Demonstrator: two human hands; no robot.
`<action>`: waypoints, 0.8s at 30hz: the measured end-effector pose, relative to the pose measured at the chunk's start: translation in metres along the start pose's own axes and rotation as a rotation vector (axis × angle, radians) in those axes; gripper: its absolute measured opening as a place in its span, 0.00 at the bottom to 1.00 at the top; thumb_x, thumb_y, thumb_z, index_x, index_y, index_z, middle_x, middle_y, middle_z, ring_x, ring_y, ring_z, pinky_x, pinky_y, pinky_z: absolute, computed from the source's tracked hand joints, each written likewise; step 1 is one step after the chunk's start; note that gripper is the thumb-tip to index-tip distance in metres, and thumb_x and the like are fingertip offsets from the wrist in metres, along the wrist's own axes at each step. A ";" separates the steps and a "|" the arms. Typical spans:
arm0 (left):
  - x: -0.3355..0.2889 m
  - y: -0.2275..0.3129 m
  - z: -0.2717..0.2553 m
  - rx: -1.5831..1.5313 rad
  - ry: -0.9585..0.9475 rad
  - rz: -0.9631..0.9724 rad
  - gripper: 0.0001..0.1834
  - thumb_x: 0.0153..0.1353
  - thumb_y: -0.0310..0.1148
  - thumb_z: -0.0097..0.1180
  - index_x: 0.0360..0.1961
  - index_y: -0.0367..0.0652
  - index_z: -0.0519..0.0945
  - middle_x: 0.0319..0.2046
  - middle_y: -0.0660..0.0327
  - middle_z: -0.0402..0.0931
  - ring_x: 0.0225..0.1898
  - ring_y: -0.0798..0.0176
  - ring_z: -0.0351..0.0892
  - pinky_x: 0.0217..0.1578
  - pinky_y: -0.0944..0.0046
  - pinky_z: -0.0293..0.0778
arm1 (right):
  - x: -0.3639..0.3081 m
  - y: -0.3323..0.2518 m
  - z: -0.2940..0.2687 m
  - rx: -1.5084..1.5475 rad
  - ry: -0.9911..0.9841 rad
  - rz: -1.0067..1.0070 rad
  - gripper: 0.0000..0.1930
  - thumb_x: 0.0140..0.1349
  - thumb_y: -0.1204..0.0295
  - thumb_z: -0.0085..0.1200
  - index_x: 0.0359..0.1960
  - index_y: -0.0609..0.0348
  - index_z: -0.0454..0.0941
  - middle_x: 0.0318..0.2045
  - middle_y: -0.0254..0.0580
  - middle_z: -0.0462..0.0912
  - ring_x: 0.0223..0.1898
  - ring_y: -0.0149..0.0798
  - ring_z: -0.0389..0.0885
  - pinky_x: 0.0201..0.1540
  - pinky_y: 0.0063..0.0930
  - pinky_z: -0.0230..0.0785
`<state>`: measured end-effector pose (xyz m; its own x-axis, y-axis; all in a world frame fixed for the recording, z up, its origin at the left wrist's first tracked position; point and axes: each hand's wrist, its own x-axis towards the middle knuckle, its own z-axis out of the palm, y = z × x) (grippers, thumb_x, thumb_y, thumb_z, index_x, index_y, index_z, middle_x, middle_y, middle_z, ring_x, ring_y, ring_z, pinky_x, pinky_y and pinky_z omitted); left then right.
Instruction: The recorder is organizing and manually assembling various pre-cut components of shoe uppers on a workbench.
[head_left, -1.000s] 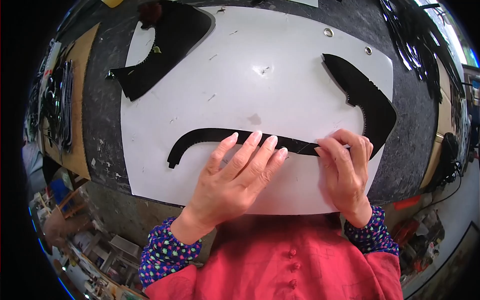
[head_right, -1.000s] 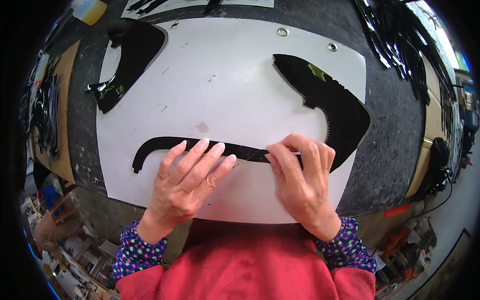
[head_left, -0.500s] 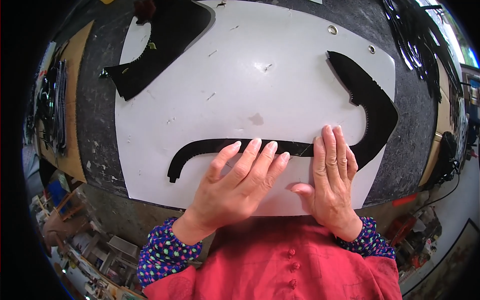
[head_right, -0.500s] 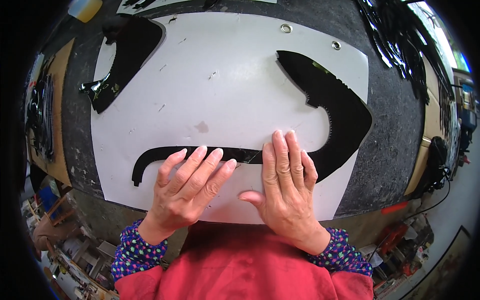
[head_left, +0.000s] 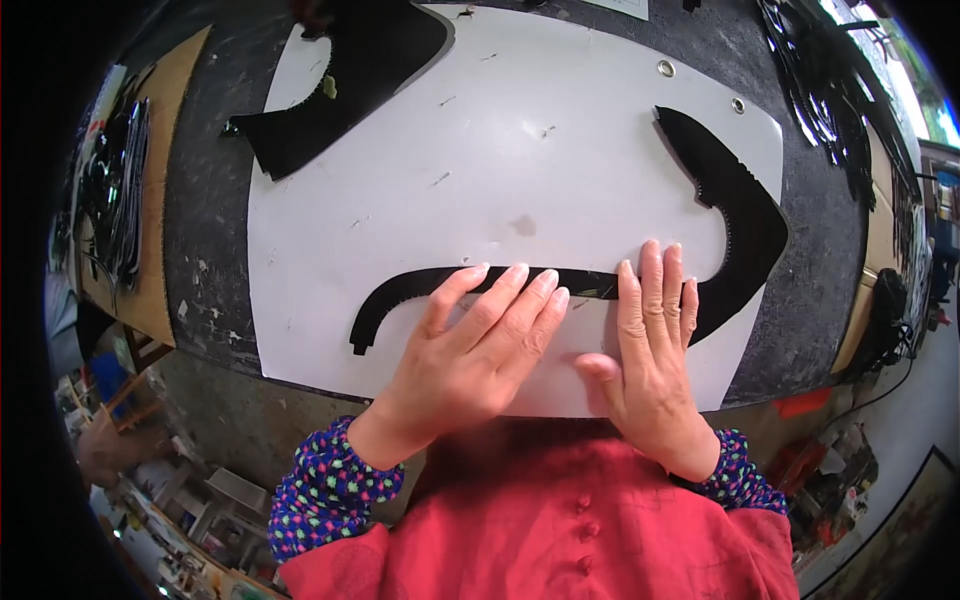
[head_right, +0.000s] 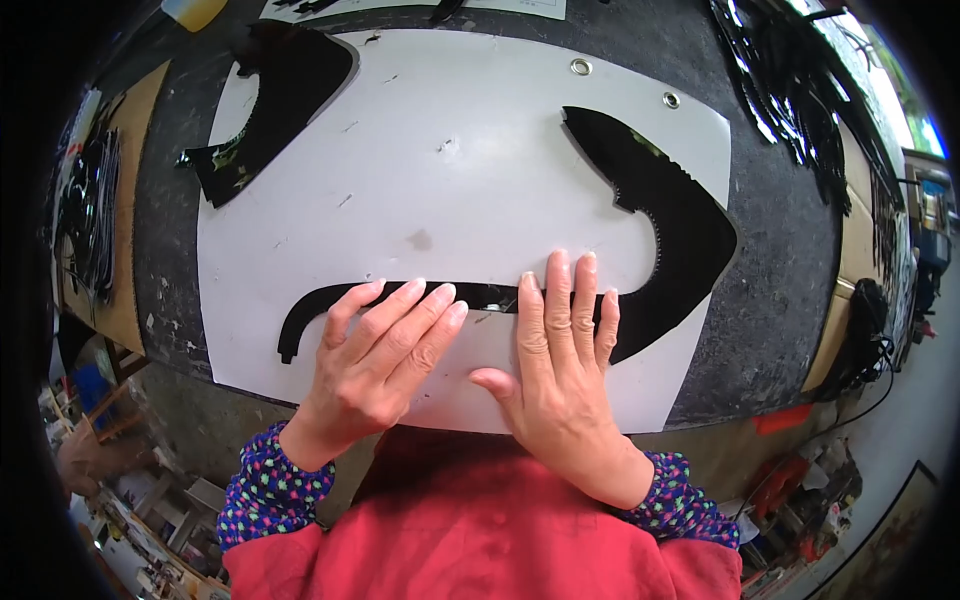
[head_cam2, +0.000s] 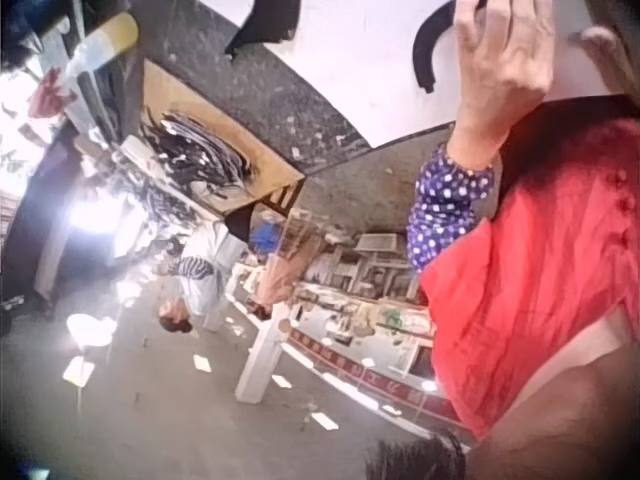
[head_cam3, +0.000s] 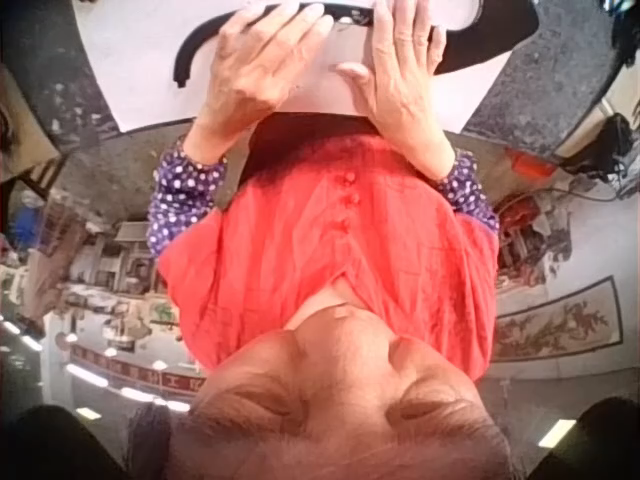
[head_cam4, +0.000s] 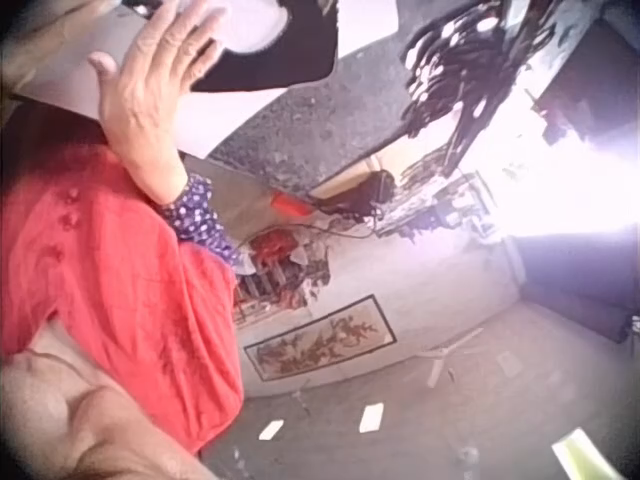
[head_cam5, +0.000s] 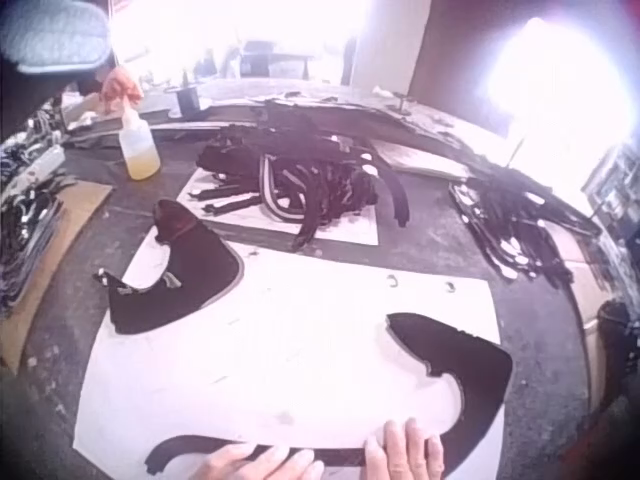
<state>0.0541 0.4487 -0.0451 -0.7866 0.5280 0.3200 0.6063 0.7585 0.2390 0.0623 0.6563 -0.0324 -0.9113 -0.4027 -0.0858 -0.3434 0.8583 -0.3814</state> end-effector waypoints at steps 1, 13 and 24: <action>0.000 -0.001 0.001 0.005 0.002 -0.004 0.17 0.59 0.29 0.56 0.50 0.43 0.83 0.51 0.62 0.80 0.55 0.63 0.76 0.59 0.55 0.66 | 0.000 -0.001 0.000 0.001 0.001 -0.007 0.42 0.67 0.45 0.43 0.66 0.77 0.57 0.70 0.69 0.51 0.73 0.67 0.42 0.72 0.60 0.28; 0.000 0.001 -0.004 -0.022 0.027 0.001 0.15 0.58 0.27 0.55 0.47 0.41 0.84 0.50 0.61 0.80 0.53 0.62 0.78 0.57 0.55 0.67 | 0.002 -0.023 0.007 -0.337 0.024 0.000 0.43 0.61 0.40 0.44 0.60 0.75 0.68 0.70 0.54 0.58 0.73 0.62 0.49 0.68 0.72 0.30; -0.006 -0.009 0.002 -0.098 0.088 0.016 0.18 0.54 0.22 0.53 0.47 0.38 0.82 0.51 0.59 0.79 0.53 0.59 0.77 0.55 0.53 0.69 | 0.043 0.000 -0.062 0.199 0.321 -0.067 0.22 0.66 0.72 0.54 0.61 0.67 0.69 0.59 0.56 0.73 0.64 0.54 0.69 0.64 0.42 0.60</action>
<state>0.0533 0.4393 -0.0513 -0.7662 0.5008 0.4026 0.6304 0.7073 0.3199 0.0095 0.6585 0.0213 -0.9240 -0.3084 0.2260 -0.3823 0.7423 -0.5502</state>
